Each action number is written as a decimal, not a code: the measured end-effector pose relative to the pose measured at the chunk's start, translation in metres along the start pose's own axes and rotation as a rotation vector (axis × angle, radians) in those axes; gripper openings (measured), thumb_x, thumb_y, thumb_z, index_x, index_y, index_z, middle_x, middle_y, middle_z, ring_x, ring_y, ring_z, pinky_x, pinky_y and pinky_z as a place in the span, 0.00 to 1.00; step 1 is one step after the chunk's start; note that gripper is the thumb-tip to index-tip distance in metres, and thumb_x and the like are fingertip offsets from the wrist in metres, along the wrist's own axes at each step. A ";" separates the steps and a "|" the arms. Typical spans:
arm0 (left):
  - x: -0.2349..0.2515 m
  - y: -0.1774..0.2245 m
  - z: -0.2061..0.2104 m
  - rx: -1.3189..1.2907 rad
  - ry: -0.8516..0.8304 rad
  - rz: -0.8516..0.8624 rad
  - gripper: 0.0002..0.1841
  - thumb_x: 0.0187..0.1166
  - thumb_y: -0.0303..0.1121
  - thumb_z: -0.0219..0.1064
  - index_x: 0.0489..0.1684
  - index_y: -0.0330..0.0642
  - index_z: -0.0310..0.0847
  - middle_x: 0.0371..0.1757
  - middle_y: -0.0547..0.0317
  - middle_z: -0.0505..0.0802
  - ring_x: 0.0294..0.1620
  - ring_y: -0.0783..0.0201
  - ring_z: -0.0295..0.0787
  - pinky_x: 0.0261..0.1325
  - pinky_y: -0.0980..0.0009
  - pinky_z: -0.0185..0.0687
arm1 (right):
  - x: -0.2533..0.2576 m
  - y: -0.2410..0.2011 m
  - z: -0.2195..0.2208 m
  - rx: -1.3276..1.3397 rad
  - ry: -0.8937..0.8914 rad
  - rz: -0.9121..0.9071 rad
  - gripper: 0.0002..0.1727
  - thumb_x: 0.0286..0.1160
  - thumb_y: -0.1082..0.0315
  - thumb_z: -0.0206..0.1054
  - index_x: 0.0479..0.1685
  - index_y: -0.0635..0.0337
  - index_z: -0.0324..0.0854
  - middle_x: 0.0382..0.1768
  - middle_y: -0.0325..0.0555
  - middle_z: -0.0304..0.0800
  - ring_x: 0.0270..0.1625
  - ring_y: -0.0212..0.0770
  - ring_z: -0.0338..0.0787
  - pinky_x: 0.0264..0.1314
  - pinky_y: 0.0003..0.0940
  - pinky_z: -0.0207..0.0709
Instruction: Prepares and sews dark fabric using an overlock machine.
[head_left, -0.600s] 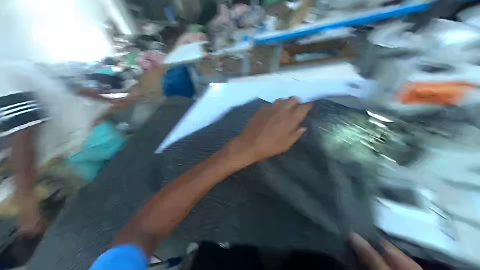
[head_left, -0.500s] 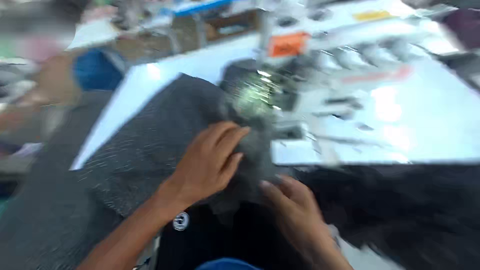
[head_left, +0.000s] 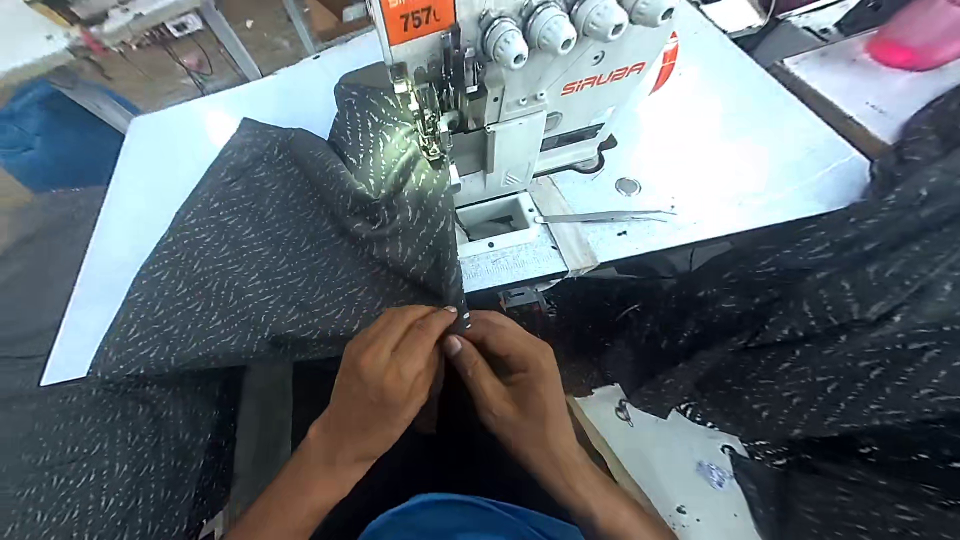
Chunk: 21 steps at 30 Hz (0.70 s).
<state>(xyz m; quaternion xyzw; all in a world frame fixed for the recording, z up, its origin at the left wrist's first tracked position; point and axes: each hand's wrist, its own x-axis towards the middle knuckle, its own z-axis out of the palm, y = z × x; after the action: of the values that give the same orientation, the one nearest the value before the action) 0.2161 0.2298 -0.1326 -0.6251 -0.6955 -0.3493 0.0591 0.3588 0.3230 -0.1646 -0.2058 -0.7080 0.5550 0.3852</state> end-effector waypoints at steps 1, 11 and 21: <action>0.002 0.000 -0.002 -0.123 0.018 -0.114 0.10 0.82 0.31 0.67 0.53 0.43 0.92 0.47 0.64 0.95 0.48 0.73 0.92 0.52 0.77 0.90 | 0.001 0.000 0.000 -0.030 0.010 -0.046 0.09 0.81 0.62 0.69 0.47 0.54 0.92 0.48 0.36 0.94 0.52 0.33 0.93 0.53 0.32 0.91; 0.014 0.007 -0.022 -1.088 0.196 -0.849 0.11 0.86 0.31 0.59 0.41 0.36 0.86 0.34 0.51 0.92 0.34 0.67 0.91 0.40 0.72 0.90 | 0.035 0.007 -0.010 0.459 -0.100 0.246 0.34 0.93 0.41 0.46 0.65 0.63 0.84 0.50 0.53 0.95 0.48 0.47 0.96 0.54 0.44 0.92; 0.031 0.017 0.004 -0.365 -0.399 -0.212 0.16 0.87 0.42 0.63 0.61 0.43 0.88 0.42 0.63 0.95 0.32 0.72 0.90 0.34 0.71 0.90 | 0.072 0.013 -0.035 0.285 -0.195 0.381 0.10 0.82 0.64 0.67 0.40 0.59 0.92 0.27 0.46 0.90 0.27 0.36 0.86 0.30 0.32 0.83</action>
<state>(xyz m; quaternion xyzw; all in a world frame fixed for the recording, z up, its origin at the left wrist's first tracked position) 0.2261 0.2569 -0.1129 -0.6057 -0.6804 -0.3430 -0.2292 0.3395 0.4003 -0.1511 -0.2248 -0.6049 0.7288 0.2288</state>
